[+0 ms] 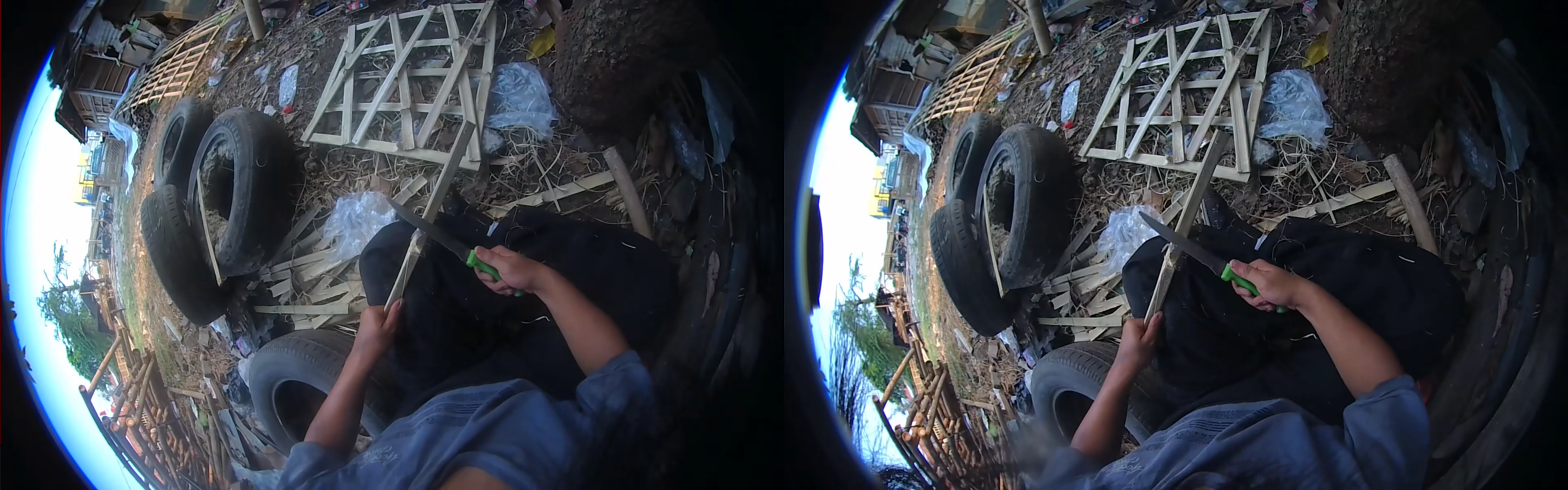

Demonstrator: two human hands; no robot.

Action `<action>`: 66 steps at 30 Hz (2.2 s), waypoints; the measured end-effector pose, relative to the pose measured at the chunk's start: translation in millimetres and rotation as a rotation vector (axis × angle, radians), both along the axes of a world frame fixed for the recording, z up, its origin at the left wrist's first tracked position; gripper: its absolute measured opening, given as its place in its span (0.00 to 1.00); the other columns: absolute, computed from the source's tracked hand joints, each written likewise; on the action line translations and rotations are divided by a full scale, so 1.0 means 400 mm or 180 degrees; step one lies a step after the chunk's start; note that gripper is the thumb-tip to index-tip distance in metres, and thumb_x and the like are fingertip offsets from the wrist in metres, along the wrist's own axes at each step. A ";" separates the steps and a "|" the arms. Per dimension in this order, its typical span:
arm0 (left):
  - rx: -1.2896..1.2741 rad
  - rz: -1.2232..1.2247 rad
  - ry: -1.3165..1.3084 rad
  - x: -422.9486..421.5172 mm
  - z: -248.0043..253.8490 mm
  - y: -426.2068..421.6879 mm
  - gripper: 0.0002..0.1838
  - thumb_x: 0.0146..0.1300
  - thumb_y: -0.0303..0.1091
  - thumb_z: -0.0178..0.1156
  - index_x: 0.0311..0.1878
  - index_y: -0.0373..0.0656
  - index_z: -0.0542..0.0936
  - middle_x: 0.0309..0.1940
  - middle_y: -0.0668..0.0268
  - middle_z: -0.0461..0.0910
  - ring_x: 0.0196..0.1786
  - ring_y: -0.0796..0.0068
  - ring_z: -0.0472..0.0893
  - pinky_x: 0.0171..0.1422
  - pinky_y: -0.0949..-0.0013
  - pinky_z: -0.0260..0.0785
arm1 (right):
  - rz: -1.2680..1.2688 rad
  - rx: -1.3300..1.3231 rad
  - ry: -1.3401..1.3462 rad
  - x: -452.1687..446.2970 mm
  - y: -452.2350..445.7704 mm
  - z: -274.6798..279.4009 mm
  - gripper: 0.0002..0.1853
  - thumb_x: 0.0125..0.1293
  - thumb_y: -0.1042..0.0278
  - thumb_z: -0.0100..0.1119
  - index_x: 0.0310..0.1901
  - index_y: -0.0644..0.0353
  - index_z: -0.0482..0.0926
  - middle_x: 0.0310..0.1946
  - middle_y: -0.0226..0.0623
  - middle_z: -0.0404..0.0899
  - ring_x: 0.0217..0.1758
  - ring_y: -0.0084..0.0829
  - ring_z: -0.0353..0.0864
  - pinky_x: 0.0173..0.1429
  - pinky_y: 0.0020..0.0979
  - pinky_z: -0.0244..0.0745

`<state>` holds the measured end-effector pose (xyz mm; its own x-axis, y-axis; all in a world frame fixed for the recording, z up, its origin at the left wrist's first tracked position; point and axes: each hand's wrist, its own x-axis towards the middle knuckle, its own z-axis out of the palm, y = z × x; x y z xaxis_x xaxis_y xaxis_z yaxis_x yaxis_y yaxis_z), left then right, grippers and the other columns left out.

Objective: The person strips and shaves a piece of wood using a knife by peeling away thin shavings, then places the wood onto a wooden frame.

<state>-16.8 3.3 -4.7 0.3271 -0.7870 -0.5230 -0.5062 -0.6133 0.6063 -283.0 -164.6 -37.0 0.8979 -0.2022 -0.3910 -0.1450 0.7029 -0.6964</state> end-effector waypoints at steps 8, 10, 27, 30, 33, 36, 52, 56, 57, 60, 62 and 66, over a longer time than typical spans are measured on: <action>0.0225 0.0022 -0.0250 0.000 0.009 0.005 0.31 0.69 0.51 0.55 0.22 0.29 0.77 0.12 0.50 0.71 0.18 0.68 0.73 0.28 0.58 0.66 | -0.0557 -0.2122 0.0703 0.023 0.019 0.008 0.28 0.77 0.48 0.40 0.22 0.59 0.68 0.13 0.24 0.62 0.18 0.18 0.61 0.25 0.24 0.61; 0.0242 -0.0002 -0.0191 -0.001 0.012 0.000 0.31 0.69 0.51 0.55 0.22 0.29 0.77 0.12 0.52 0.71 0.18 0.69 0.73 0.28 0.58 0.65 | -0.0218 -0.1178 0.0593 0.014 0.005 0.026 0.28 0.77 0.47 0.40 0.22 0.59 0.68 0.13 0.23 0.61 0.17 0.17 0.60 0.24 0.23 0.60; 0.0140 -0.0139 -0.0234 0.006 0.010 0.009 0.31 0.69 0.51 0.55 0.20 0.31 0.76 0.11 0.56 0.70 0.18 0.74 0.71 0.26 0.60 0.64 | -0.0148 -0.1671 0.0641 -0.005 -0.007 0.038 0.31 0.76 0.45 0.38 0.16 0.56 0.66 0.10 0.22 0.60 0.11 0.16 0.59 0.16 0.23 0.56; 0.0339 -0.0185 -0.0274 -0.006 0.038 -0.019 0.30 0.70 0.50 0.55 0.17 0.36 0.75 0.11 0.69 0.71 0.17 0.81 0.69 0.23 0.68 0.62 | -0.0004 -0.1170 0.0591 -0.010 -0.011 0.014 0.32 0.76 0.43 0.37 0.16 0.55 0.64 0.09 0.23 0.59 0.10 0.16 0.57 0.15 0.23 0.55; 0.0320 -0.0150 -0.0126 -0.009 0.047 -0.020 0.30 0.70 0.50 0.55 0.17 0.36 0.75 0.11 0.70 0.71 0.17 0.81 0.68 0.23 0.69 0.61 | 0.0119 -0.0593 0.0065 -0.012 -0.010 -0.018 0.31 0.76 0.40 0.35 0.18 0.54 0.63 0.10 0.23 0.58 0.10 0.16 0.56 0.15 0.22 0.55; 0.0332 -0.0020 -0.0075 -0.006 0.034 -0.021 0.30 0.70 0.50 0.55 0.17 0.36 0.74 0.11 0.70 0.70 0.17 0.81 0.68 0.23 0.70 0.61 | 0.0195 0.0318 -0.0034 -0.011 -0.003 -0.012 0.31 0.75 0.38 0.34 0.20 0.54 0.62 0.10 0.24 0.59 0.10 0.16 0.57 0.15 0.21 0.56; 0.0276 -0.0025 -0.0006 0.008 0.005 -0.008 0.31 0.69 0.52 0.55 0.19 0.33 0.76 0.10 0.61 0.70 0.16 0.74 0.70 0.24 0.62 0.63 | -0.0434 0.0081 0.0214 -0.002 0.003 0.009 0.32 0.75 0.38 0.34 0.19 0.53 0.62 0.10 0.22 0.57 0.11 0.15 0.55 0.16 0.22 0.55; 0.0377 -0.0038 -0.0159 -0.009 0.041 -0.018 0.31 0.69 0.52 0.55 0.19 0.32 0.77 0.10 0.59 0.71 0.16 0.71 0.72 0.25 0.61 0.64 | -0.0443 -0.1406 0.0410 0.030 0.046 -0.014 0.31 0.75 0.39 0.36 0.19 0.54 0.64 0.11 0.22 0.59 0.11 0.15 0.57 0.17 0.23 0.57; 0.0384 -0.0038 -0.0155 -0.009 0.037 -0.013 0.31 0.69 0.52 0.55 0.19 0.32 0.77 0.10 0.59 0.71 0.16 0.71 0.72 0.25 0.61 0.64 | -0.0302 -0.1194 0.0418 0.027 0.034 0.009 0.31 0.75 0.39 0.37 0.19 0.55 0.66 0.11 0.22 0.60 0.11 0.16 0.58 0.17 0.22 0.57; 0.0236 -0.0070 -0.0245 -0.012 0.034 -0.014 0.31 0.69 0.52 0.54 0.20 0.31 0.77 0.12 0.56 0.73 0.17 0.68 0.75 0.27 0.59 0.66 | 0.0058 -0.0791 0.0483 0.001 0.008 0.020 0.31 0.74 0.38 0.37 0.19 0.55 0.66 0.11 0.22 0.60 0.11 0.16 0.58 0.18 0.22 0.58; 0.0378 -0.0080 -0.0342 -0.024 0.057 -0.031 0.30 0.69 0.52 0.54 0.22 0.31 0.78 0.13 0.51 0.74 0.19 0.61 0.78 0.29 0.58 0.68 | -0.0145 -0.0504 0.0324 0.005 0.012 0.006 0.32 0.74 0.38 0.37 0.19 0.55 0.66 0.11 0.22 0.60 0.11 0.16 0.58 0.18 0.22 0.58; 0.0315 -0.0042 -0.0462 -0.036 0.048 -0.017 0.30 0.68 0.52 0.55 0.23 0.31 0.79 0.16 0.47 0.75 0.23 0.49 0.80 0.32 0.54 0.69 | -0.1059 0.0305 0.0109 -0.010 -0.001 -0.003 0.31 0.75 0.40 0.37 0.19 0.55 0.64 0.10 0.22 0.58 0.11 0.16 0.57 0.17 0.21 0.55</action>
<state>-31.0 -3.7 14.6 0.3949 -0.7387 -0.5462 -0.5924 -0.6592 0.4632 -286.9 -164.8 -38.0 0.7750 -0.4426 -0.4510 0.0810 0.7774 -0.6237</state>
